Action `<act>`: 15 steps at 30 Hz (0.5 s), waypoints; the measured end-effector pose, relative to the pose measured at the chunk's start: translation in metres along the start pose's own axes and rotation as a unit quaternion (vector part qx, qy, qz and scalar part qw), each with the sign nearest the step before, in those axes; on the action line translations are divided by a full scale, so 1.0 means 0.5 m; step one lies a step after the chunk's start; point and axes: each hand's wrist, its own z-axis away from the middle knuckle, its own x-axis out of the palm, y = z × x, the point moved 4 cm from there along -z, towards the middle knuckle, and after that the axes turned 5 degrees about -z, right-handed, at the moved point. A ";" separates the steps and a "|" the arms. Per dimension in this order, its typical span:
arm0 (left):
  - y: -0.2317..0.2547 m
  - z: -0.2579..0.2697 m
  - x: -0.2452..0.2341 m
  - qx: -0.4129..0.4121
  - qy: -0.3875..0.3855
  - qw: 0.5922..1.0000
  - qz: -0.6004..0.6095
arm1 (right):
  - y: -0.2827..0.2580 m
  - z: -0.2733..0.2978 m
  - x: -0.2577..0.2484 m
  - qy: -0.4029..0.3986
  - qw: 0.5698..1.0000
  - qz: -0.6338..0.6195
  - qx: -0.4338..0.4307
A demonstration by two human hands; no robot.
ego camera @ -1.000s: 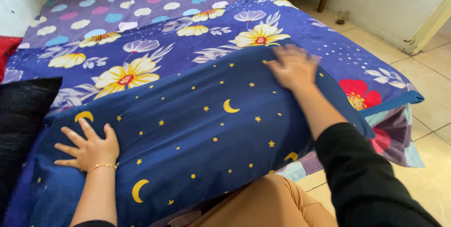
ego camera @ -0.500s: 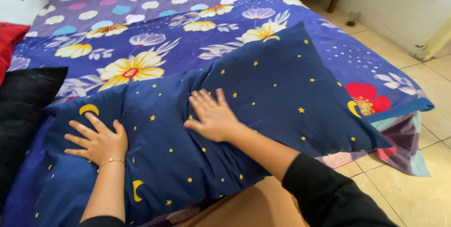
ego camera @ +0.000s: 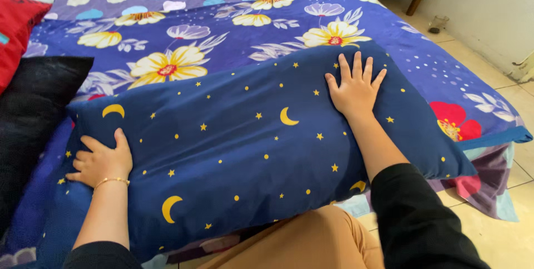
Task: The person smooths a red pillowcase on a bed, then places a pillow into a blue pillowcase with a moon and stars pattern. They adjust the pillowcase and smooth the pillow on the bed.
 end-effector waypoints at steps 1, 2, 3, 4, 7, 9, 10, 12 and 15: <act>-0.002 -0.002 0.005 0.009 0.015 1.000 -0.001 | -0.023 0.007 0.006 0.013 1.000 0.016 -0.009; -0.001 -0.003 0.011 0.016 0.028 0.999 0.000 | -0.047 0.011 0.007 0.026 0.999 0.032 -0.021; 0.001 -0.006 0.016 0.019 0.045 0.999 -0.011 | -0.071 0.015 0.006 0.040 0.998 0.048 -0.032; 0.006 0.002 0.027 0.025 0.056 0.998 -0.023 | -0.103 0.036 0.016 0.024 0.998 0.031 -0.054; 0.018 0.012 0.040 0.054 0.121 0.988 -0.080 | -0.260 0.110 0.082 -0.046 0.983 -0.024 -0.174; 0.019 0.000 0.036 0.064 0.140 0.984 -0.089 | -0.361 0.143 0.127 -0.114 0.973 -0.114 -0.167; 0.013 0.002 0.038 0.063 0.129 0.987 -0.075 | -0.405 0.162 0.137 -0.108 0.972 -0.109 -0.180; 0.000 0.007 0.034 0.058 0.112 0.990 -0.057 | -0.458 0.183 0.134 -0.092 0.968 -0.112 -0.206; -0.020 0.015 0.021 0.048 0.084 0.994 -0.042 | -0.444 0.169 0.094 -0.117 0.955 -0.127 -0.239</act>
